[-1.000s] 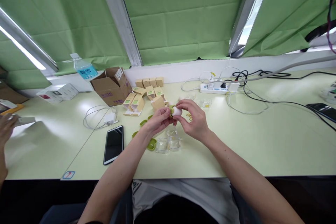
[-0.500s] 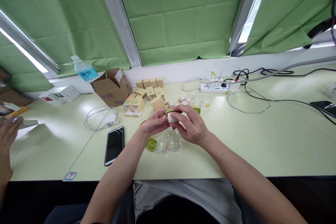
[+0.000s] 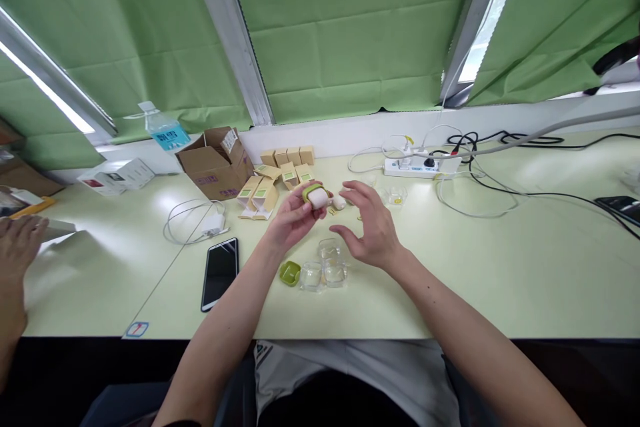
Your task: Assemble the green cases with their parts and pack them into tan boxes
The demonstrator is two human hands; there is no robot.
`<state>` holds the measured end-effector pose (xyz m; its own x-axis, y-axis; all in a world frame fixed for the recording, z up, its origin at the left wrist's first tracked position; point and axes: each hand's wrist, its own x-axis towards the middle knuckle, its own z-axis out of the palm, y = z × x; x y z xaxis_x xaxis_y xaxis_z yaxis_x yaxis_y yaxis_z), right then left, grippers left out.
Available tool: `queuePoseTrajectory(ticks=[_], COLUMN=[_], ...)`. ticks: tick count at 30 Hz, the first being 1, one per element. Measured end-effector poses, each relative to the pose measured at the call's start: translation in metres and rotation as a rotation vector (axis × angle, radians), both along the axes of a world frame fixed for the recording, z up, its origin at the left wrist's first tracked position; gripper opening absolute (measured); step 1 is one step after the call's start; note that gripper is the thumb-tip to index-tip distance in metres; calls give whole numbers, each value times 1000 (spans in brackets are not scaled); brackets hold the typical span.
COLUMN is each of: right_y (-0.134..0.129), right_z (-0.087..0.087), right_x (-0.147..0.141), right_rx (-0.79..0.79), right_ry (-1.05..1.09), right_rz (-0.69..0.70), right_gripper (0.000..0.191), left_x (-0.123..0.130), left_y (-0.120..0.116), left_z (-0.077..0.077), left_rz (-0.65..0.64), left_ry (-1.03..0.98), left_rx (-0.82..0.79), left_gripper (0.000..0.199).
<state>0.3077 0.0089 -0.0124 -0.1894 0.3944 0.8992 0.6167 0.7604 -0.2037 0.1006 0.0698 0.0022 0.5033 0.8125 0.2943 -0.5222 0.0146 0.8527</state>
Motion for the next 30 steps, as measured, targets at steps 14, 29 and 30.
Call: queuePoseTrajectory(ticks=[14,29,30], right_y=[17,40,40], right_z=[-25,-24,-23], right_x=[8,27,27], right_rx=[-1026,-1126,-1138], right_ry=[-386,587,582], right_rz=[338,776,790], right_gripper=[63,63,64], left_x=[-6,3,3], left_y=[16,13,12], left_z=[-9,-18,-17], left_rz=[172,347,349], left_ry=[-87,315,356], left_rx=[-5,511,539], left_gripper=[57,50,48])
